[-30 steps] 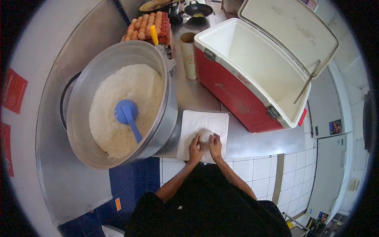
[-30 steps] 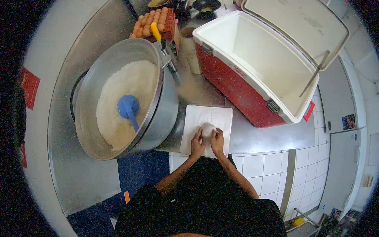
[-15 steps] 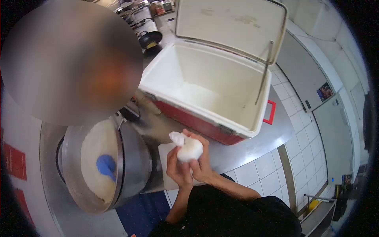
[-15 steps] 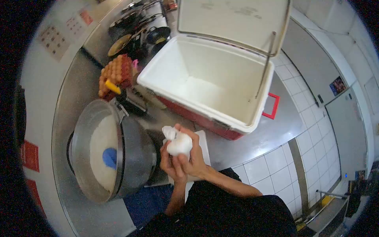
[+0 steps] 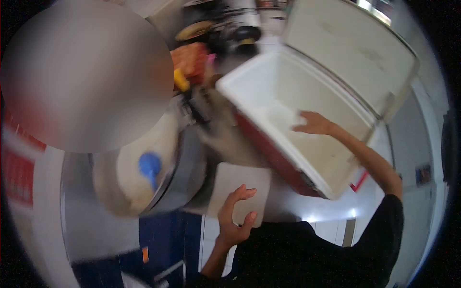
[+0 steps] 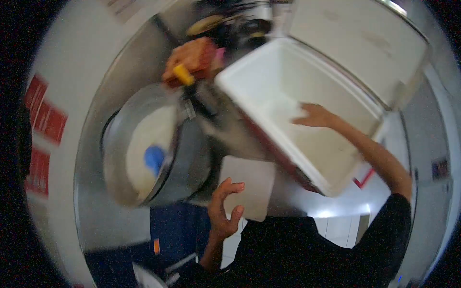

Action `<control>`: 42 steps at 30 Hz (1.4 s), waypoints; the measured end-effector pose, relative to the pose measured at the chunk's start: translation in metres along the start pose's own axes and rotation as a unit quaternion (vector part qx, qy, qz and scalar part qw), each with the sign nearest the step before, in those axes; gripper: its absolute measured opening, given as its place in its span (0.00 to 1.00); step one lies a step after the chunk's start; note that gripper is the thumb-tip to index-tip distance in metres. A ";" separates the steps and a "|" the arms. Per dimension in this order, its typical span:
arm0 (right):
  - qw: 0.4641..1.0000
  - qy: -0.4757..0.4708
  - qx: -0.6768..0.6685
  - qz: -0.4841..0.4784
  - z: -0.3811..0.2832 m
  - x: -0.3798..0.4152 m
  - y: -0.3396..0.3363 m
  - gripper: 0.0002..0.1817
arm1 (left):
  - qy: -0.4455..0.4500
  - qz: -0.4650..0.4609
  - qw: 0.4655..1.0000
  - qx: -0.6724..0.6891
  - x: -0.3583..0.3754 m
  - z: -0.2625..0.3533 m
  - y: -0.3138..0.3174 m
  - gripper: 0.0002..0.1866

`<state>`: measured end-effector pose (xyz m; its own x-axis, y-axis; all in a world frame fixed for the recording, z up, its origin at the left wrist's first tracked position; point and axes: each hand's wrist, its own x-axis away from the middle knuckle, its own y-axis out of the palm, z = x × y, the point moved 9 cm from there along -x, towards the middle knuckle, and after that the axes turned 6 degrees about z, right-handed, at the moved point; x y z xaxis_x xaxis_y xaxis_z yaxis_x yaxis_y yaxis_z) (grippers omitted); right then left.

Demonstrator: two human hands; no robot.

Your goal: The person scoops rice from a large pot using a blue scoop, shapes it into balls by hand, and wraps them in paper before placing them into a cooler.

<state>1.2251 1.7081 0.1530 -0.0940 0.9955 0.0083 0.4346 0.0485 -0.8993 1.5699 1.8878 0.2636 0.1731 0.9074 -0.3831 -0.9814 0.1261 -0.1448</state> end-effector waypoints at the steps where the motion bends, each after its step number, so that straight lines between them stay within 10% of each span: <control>1: 0.981 0.041 0.084 -0.170 0.067 -0.012 0.061 0.59 | 0.045 -0.012 0.995 -0.093 -0.005 0.015 -0.021 0.30; 3: 0.897 0.086 0.139 -0.410 0.137 0.007 0.135 0.65 | 0.072 0.041 0.974 -0.209 -0.013 0.055 -0.063 0.21; 10: 0.816 0.035 0.146 -0.559 0.323 0.036 0.260 0.38 | 0.074 0.129 0.881 -0.450 -0.053 0.095 -0.210 0.12; 12: 0.577 -0.364 0.212 -0.700 0.292 0.073 0.291 0.38 | -0.022 0.086 0.867 -0.491 -0.078 0.058 -0.239 0.10; 14: 0.688 -0.447 0.107 -0.562 0.166 0.091 0.228 0.24 | -0.089 -0.019 0.822 -0.562 -0.098 -0.004 -0.261 0.19; 19: 0.848 -0.109 0.101 -0.509 0.130 0.097 0.194 0.22 | -0.132 -0.169 0.727 -0.653 -0.126 -0.087 -0.262 0.32; 24: 0.891 0.016 0.068 -0.449 0.129 0.116 0.175 0.21 | -0.118 -0.222 0.715 -0.653 -0.151 -0.114 -0.283 0.27; 29: 0.900 0.088 0.060 -0.423 0.153 0.116 0.185 0.19 | -0.006 -0.186 0.872 -0.452 -0.179 -0.100 -0.311 0.13; 33: 0.902 0.130 0.075 -0.405 0.198 0.096 0.196 0.18 | -0.041 -0.130 0.883 -0.450 -0.195 -0.107 -0.303 0.13; 38: 0.954 0.014 0.220 -0.202 0.251 -0.033 0.144 0.17 | -0.112 -0.127 0.874 -0.456 -0.205 -0.149 -0.265 0.12; 39: 0.930 -0.020 0.347 -0.121 0.226 -0.055 0.101 0.14 | -0.122 -0.137 0.871 -0.455 -0.200 -0.158 -0.256 0.12; 42: 0.990 -0.048 0.036 0.131 -0.092 -0.019 -0.094 0.10 | -0.136 -0.199 0.871 -0.428 -0.178 -0.186 -0.232 0.13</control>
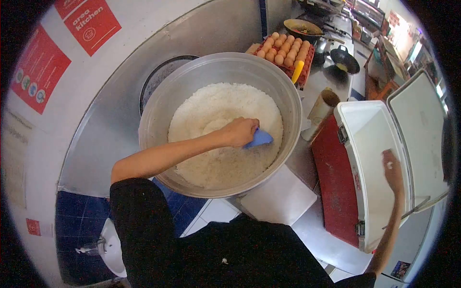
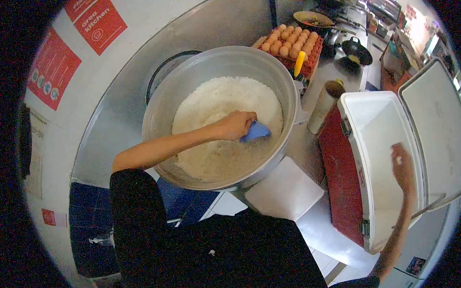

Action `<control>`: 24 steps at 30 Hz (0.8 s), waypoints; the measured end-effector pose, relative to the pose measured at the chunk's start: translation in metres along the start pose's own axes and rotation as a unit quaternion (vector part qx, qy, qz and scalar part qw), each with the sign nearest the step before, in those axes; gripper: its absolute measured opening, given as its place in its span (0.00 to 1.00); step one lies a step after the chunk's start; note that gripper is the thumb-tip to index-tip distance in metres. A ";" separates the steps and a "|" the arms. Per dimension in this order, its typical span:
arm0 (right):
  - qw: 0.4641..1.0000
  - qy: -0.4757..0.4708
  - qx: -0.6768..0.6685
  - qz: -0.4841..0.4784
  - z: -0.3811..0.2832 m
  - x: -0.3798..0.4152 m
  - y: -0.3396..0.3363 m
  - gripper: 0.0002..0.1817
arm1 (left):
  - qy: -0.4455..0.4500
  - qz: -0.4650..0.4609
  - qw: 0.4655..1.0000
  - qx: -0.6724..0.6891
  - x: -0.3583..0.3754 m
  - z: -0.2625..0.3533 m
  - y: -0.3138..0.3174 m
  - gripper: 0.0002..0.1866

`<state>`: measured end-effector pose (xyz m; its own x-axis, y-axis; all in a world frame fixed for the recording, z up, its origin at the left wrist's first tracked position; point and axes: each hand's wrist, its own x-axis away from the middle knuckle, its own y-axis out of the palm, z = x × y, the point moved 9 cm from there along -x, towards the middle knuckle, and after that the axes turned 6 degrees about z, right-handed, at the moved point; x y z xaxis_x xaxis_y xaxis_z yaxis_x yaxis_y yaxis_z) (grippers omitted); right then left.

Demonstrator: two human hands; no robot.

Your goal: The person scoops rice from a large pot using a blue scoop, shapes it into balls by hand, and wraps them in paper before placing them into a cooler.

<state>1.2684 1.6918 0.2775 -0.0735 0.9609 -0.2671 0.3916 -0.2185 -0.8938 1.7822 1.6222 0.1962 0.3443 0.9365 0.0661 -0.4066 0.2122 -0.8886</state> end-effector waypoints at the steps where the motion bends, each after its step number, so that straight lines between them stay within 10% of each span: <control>1: 0.997 0.005 -0.025 0.070 -0.066 0.012 -0.041 0.10 | 0.027 -0.014 0.999 0.009 0.000 0.000 0.012 0.14; 6: 0.943 0.024 -0.212 0.255 -0.186 0.143 -0.068 0.17 | 0.115 -0.061 0.990 0.053 0.020 0.015 0.032 0.15; 8: 0.927 -0.181 -0.284 0.164 -0.214 0.166 -0.013 0.12 | -0.104 -0.225 0.954 0.168 0.046 0.004 0.047 0.16; 12: 0.935 0.155 -0.312 0.072 -0.229 0.166 0.137 0.04 | -0.149 -0.252 0.930 0.224 0.085 0.004 0.031 0.17; 16: 0.922 0.243 -0.302 -0.017 -0.185 0.230 0.264 0.05 | -0.121 -0.226 0.933 0.253 0.079 0.002 0.010 0.17; 21: 0.944 0.153 -0.262 -0.130 -0.195 0.257 0.315 0.06 | -0.146 -0.199 0.922 0.299 0.087 0.013 0.016 0.16; 24: 0.963 0.077 -0.230 -0.117 -0.208 0.263 0.326 0.06 | -0.227 -0.214 0.829 0.465 0.127 0.014 -0.027 0.17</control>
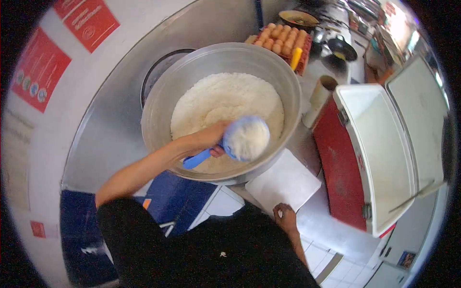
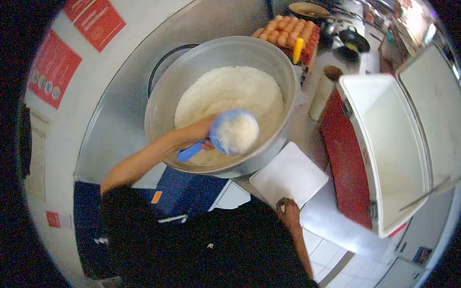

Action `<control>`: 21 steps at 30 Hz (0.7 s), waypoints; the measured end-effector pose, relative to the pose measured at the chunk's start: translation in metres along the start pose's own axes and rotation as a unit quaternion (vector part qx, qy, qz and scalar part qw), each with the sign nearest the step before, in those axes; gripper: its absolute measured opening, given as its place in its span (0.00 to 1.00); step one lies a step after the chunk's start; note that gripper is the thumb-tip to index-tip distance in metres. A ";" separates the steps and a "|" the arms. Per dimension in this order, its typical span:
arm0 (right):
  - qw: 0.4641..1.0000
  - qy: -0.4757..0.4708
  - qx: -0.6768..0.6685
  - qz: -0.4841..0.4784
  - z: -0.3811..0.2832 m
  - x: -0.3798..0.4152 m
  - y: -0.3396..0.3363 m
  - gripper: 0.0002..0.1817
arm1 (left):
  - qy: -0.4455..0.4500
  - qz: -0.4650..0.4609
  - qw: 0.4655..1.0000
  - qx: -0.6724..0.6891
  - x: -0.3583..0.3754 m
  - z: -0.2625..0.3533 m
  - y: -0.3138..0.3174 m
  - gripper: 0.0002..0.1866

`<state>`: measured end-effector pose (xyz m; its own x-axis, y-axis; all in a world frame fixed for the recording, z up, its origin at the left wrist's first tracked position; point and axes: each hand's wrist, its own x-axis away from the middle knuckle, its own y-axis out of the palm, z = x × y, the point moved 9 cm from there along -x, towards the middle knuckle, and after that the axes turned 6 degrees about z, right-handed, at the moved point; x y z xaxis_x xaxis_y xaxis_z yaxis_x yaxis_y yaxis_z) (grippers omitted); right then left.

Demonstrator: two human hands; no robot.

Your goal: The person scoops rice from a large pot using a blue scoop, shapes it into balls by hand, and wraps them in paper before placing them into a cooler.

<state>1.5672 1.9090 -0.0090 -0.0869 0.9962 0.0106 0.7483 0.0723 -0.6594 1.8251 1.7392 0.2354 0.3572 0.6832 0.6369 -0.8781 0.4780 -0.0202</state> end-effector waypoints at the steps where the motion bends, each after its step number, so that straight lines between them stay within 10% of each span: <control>1: 0.993 -0.093 0.071 0.014 -0.012 0.006 0.002 0.08 | -0.005 0.016 0.999 0.041 0.009 -0.005 -0.006 0.18; 6: 0.968 -0.179 0.161 -0.072 0.010 0.037 0.040 0.27 | 0.129 0.003 0.956 0.264 0.033 -0.016 0.084 0.21; 10: 0.972 -0.188 0.138 -0.041 0.026 0.056 0.041 0.20 | 0.145 -0.080 0.828 0.536 0.016 -0.073 0.186 0.22; 15: 0.982 -0.169 0.090 0.006 0.046 0.073 0.056 0.19 | 0.003 0.135 0.888 0.439 -0.109 -0.245 0.236 0.27; 16: 0.983 -0.162 0.090 0.013 0.047 0.074 0.053 0.19 | -0.016 0.194 0.929 0.314 -0.135 -0.289 0.214 0.28; 18: 0.987 -0.142 0.075 0.020 0.050 0.077 0.046 0.19 | 0.286 0.409 0.858 -0.121 -0.116 -0.220 0.213 0.27; 21: 0.981 -0.156 0.102 0.050 0.049 0.078 0.043 0.18 | 0.277 0.342 0.805 -0.397 -0.129 -0.207 0.245 0.29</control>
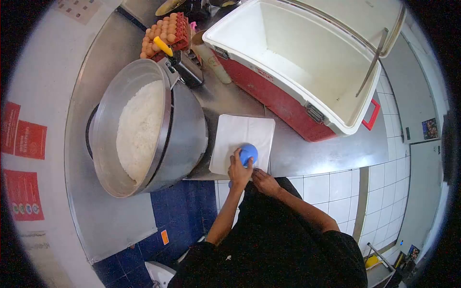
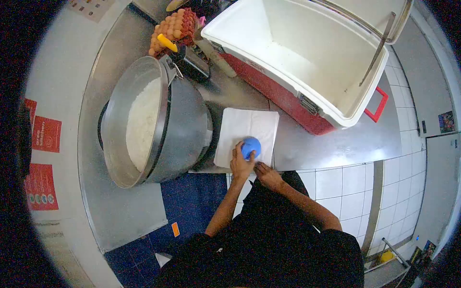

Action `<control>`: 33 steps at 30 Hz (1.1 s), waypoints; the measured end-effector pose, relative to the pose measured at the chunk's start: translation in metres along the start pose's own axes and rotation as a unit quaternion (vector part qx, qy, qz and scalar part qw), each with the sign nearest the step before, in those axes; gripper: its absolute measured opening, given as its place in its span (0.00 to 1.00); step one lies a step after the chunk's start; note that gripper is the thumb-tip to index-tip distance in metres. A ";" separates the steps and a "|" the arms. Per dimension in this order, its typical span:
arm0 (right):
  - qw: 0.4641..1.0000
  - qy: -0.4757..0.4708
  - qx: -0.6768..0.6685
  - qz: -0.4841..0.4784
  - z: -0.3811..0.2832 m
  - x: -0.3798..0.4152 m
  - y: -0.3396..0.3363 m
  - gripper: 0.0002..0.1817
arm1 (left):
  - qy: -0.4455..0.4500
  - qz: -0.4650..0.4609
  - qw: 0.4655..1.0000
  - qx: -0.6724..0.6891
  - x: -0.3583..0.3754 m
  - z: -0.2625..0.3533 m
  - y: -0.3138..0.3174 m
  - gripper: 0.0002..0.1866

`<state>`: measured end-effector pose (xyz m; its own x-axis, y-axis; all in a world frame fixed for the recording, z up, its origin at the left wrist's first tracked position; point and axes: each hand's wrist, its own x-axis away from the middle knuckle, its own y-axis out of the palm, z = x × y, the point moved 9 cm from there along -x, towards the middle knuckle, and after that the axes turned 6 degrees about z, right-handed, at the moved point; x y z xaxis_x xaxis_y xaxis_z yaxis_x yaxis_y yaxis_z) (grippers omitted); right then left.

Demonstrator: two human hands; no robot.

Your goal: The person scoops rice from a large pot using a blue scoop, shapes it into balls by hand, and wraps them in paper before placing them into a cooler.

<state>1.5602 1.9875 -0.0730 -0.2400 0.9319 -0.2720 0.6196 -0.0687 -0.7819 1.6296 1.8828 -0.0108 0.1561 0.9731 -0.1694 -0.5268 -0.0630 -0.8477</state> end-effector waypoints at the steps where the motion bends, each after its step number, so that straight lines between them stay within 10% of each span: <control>1: 1.000 0.001 -0.001 0.004 0.000 -0.002 0.001 0.18 | 0.003 0.000 1.000 -0.003 -0.005 -0.001 0.001 0.29; 11: 0.997 0.060 0.001 0.054 0.010 -0.002 -0.012 0.14 | -0.004 -0.105 0.994 0.014 -0.035 -0.014 0.032 0.30; 18: 0.999 0.037 -0.010 0.019 0.014 -0.005 -0.028 0.11 | -0.014 0.031 0.959 0.280 -0.021 -0.026 -0.004 0.20; 31: 1.000 0.019 0.008 0.013 0.018 -0.008 -0.045 0.08 | 0.014 0.126 0.977 0.171 -0.014 -0.008 -0.018 0.21; 33: 0.998 0.043 -0.043 0.006 0.020 -0.004 -0.044 0.07 | -0.129 0.042 0.969 0.205 -0.010 0.001 -0.046 0.20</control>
<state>1.5191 1.9797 -0.0490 -0.1694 0.9584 -0.2296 0.6850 -0.0530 -0.7266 1.6518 1.8757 0.0304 -0.0878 0.9947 -0.0539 -0.8241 -0.1029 -0.5570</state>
